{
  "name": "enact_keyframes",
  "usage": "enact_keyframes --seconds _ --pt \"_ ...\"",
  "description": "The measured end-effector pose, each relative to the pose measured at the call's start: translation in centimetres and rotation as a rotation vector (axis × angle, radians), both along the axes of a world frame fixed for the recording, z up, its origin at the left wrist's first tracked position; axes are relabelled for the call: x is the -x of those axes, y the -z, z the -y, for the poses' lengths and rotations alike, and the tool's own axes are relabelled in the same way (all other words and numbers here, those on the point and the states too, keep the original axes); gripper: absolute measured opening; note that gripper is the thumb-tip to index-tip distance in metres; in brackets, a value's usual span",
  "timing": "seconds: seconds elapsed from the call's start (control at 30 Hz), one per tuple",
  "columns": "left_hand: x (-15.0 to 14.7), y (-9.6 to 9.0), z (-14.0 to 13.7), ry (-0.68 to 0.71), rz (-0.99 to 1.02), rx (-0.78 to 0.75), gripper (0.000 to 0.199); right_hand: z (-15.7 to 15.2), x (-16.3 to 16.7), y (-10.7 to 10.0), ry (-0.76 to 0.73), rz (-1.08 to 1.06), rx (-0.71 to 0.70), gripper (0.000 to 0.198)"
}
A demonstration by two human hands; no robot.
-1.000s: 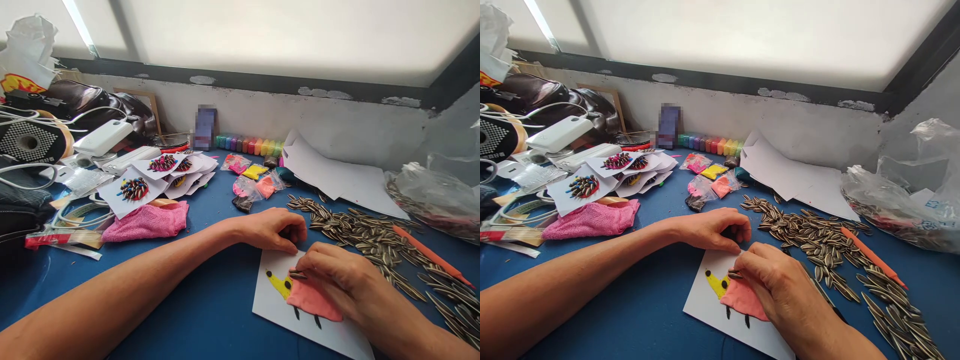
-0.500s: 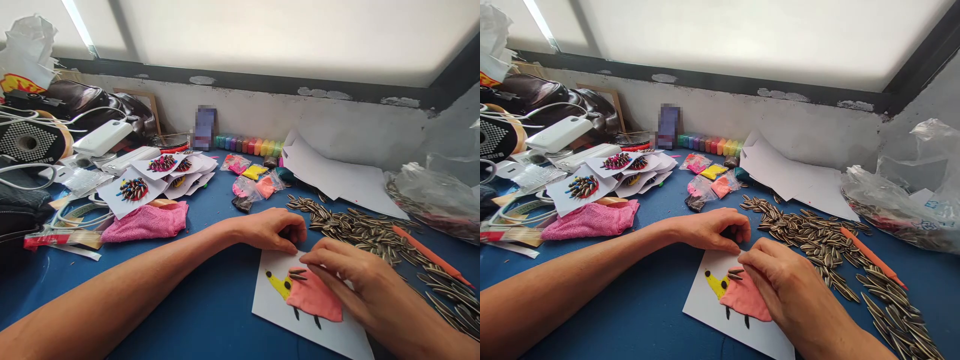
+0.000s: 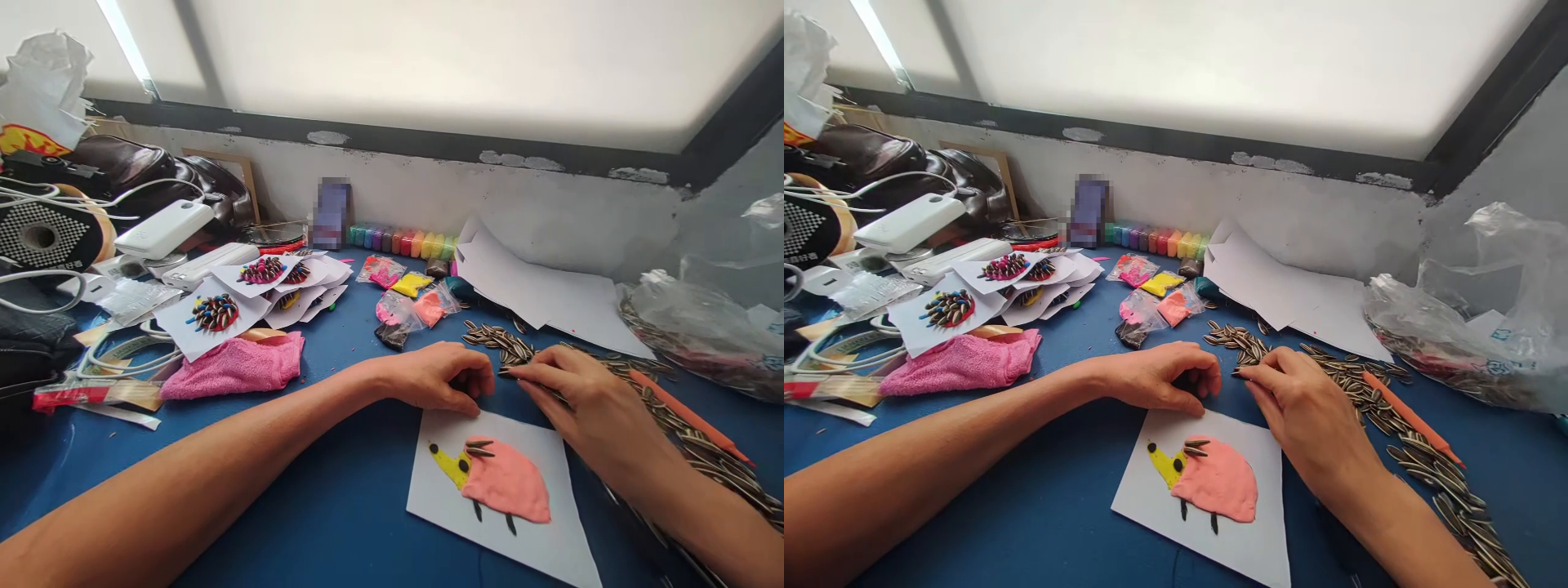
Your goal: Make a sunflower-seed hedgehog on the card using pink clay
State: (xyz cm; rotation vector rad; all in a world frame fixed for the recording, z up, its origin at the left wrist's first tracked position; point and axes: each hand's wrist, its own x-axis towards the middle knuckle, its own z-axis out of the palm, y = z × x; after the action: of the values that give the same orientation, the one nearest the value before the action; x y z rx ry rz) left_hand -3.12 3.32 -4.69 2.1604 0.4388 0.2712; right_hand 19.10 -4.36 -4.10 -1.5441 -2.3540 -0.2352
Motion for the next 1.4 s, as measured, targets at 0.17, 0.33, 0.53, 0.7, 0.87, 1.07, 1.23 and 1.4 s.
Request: enact_keyframes --seconds 0.17,0.33,0.53,0.7,0.87,1.07,1.23,1.4 --pt "-0.1 0.0 -0.1 0.004 0.005 0.006 0.016 -1.1 0.4 0.7 -0.006 0.064 0.031 0.024" --pt "0.0 0.1 -0.1 0.0 0.012 -0.009 0.016 -1.6 1.0 0.1 -0.021 0.093 0.081 0.021" --pt "0.0 0.2 -0.2 0.015 0.02 -0.016 0.017 0.1 1.3 -1.5 -0.009 0.069 0.146 0.019" --pt "-0.1 0.1 -0.1 0.004 0.008 -0.015 0.017 1.1 1.7 -2.1 0.056 0.19 0.342 0.02" --pt "0.0 -0.1 0.0 0.002 -0.003 -0.011 0.017 0.9 2.0 -1.8 0.091 0.183 0.397 0.016" --pt "0.0 0.0 -0.1 0.001 -0.006 -0.015 0.018 0.9 1.4 -1.5 -0.019 -0.027 0.408 0.027" --pt "0.0 0.1 -0.1 0.013 0.017 -0.03 0.017 1.7 2.1 -1.6 0.032 -0.241 0.349 0.014" --pt "0.0 0.2 -0.2 0.011 0.02 -0.029 0.018 2.1 2.6 -1.6 0.006 -0.256 0.381 0.016"
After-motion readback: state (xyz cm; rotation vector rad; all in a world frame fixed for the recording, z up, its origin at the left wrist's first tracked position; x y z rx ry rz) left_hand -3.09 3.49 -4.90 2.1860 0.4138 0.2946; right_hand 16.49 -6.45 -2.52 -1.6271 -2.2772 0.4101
